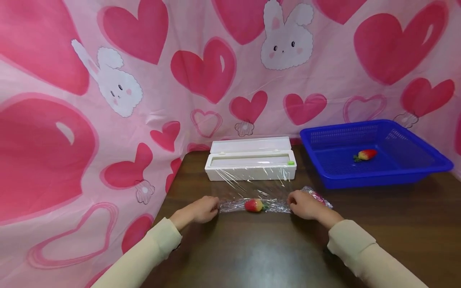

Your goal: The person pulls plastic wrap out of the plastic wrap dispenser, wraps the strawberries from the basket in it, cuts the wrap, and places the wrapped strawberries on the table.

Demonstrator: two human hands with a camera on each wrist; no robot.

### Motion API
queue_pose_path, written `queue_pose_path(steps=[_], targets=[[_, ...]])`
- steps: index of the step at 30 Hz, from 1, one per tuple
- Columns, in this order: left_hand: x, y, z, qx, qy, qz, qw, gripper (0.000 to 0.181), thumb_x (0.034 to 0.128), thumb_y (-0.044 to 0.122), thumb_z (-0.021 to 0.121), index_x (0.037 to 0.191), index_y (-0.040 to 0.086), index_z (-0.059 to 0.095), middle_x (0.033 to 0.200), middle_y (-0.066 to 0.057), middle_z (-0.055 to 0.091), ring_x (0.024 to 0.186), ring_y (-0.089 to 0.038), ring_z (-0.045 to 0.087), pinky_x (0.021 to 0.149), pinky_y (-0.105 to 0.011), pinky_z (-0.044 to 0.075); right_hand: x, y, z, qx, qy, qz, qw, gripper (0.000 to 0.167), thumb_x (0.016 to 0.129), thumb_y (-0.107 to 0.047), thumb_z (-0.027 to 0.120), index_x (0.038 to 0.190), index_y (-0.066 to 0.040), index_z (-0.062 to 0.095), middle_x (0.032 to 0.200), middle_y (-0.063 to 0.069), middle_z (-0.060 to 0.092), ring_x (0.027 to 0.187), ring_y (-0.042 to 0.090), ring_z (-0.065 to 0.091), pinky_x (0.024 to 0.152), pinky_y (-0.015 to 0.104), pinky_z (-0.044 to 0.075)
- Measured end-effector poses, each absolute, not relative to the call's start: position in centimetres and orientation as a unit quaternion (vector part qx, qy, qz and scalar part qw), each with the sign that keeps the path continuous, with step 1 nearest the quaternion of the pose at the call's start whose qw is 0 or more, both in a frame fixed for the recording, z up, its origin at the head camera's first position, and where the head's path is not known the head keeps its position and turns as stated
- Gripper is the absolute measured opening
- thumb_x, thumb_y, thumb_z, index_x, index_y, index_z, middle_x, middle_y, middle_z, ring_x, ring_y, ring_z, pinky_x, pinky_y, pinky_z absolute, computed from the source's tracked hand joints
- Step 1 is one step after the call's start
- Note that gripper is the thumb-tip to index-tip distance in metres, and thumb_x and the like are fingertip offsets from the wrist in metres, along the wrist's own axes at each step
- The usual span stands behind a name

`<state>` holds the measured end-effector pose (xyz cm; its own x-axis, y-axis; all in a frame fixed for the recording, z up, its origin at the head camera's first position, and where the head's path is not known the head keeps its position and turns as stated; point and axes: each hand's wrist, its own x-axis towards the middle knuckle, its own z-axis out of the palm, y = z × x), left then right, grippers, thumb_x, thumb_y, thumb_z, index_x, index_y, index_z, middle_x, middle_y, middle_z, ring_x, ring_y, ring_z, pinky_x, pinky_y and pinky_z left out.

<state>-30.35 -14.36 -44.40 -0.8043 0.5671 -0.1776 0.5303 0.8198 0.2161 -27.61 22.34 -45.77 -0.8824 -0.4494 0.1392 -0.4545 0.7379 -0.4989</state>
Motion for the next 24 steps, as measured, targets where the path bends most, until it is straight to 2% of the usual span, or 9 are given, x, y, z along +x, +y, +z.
queue_pose_path(steps=[1, 4, 8, 12, 17, 19, 24], targets=[[-30.2, -14.5, -44.2, 0.292, 0.947, 0.070, 0.112, 0.004, 0.0959, 0.009, 0.064, 0.095, 0.005, 0.062, 0.089, -0.007, 0.062, 0.082, -0.020, 0.058, 0.073, -0.036, 0.050, -27.6, 22.6, -45.6, 0.250, -0.932, 0.264, 0.003, 0.007, 0.084, -0.004, 0.069, 0.080, -0.009, 0.065, 0.073, -0.006, 0.056, 0.068, 0.010, 0.048, 0.062, 0.031, 0.042], [-29.9, -14.3, -43.8, 0.303, 0.948, 0.048, 0.082, 0.017, 0.0919, 0.015, 0.073, 0.103, 0.004, 0.065, 0.096, -0.007, 0.063, 0.088, -0.022, 0.062, 0.079, -0.039, 0.053, -27.4, 22.8, -45.3, 0.272, -0.930, 0.245, 0.016, 0.012, 0.083, -0.013, 0.078, 0.086, -0.010, 0.067, 0.076, -0.007, 0.056, 0.069, 0.007, 0.048, 0.063, 0.030, 0.043], [-30.0, -13.1, -43.7, 0.324, 0.945, 0.027, 0.042, 0.033, 0.0875, 0.021, 0.079, 0.115, 0.005, 0.068, 0.106, -0.006, 0.064, 0.094, -0.021, 0.065, 0.085, -0.038, 0.055, -27.5, 22.0, -45.3, 0.310, -0.929, 0.195, 0.053, 0.025, 0.079, -0.019, 0.085, 0.096, -0.008, 0.070, 0.089, -0.001, 0.060, 0.079, 0.014, 0.056, 0.072, 0.038, 0.050], [-30.2, -12.1, -44.1, 0.335, 0.941, 0.008, 0.046, 0.031, 0.0865, 0.021, 0.080, 0.113, 0.008, 0.069, 0.100, -0.003, 0.061, 0.087, -0.017, 0.061, 0.080, -0.034, 0.054, -27.6, 21.1, -45.8, 0.341, -0.927, 0.140, 0.064, 0.030, 0.079, -0.019, 0.085, 0.102, -0.005, 0.071, 0.094, 0.002, 0.060, 0.084, 0.021, 0.060, 0.078, 0.046, 0.053], [-30.9, -12.0, -44.6, 0.328, 0.944, 0.003, 0.043, 0.025, 0.0858, 0.016, 0.078, 0.108, 0.008, 0.071, 0.095, -0.002, 0.059, 0.079, -0.016, 0.056, 0.073, -0.032, 0.052, -28.1, 20.7, -46.1, 0.332, -0.931, 0.133, 0.068, 0.026, 0.080, -0.016, 0.084, 0.100, -0.005, 0.071, 0.092, 0.002, 0.056, 0.082, 0.018, 0.056, 0.075, 0.043, 0.052], [-31.2, -12.2, -44.6, 0.330, 0.943, 0.005, 0.036, 0.025, 0.0851, 0.014, 0.078, 0.108, 0.008, 0.070, 0.098, -0.003, 0.061, 0.082, -0.017, 0.058, 0.076, -0.034, 0.053, -28.3, 20.7, -46.1, 0.324, -0.933, 0.136, 0.072, 0.025, 0.080, -0.015, 0.084, 0.099, -0.005, 0.071, 0.092, 0.002, 0.056, 0.082, 0.018, 0.055, 0.074, 0.043, 0.051], [-31.8, -12.5, -44.7, 0.331, 0.943, 0.010, 0.032, 0.025, 0.0855, 0.010, 0.076, 0.110, 0.008, 0.070, 0.109, -0.005, 0.065, 0.100, -0.021, 0.064, 0.092, -0.037, 0.053, -28.6, 20.8, -46.2, 0.325, -0.932, 0.136, 0.090, 0.022, 0.078, -0.009, 0.083, 0.095, -0.007, 0.069, 0.090, 0.000, 0.055, 0.082, 0.018, 0.056, 0.073, 0.042, 0.051]])
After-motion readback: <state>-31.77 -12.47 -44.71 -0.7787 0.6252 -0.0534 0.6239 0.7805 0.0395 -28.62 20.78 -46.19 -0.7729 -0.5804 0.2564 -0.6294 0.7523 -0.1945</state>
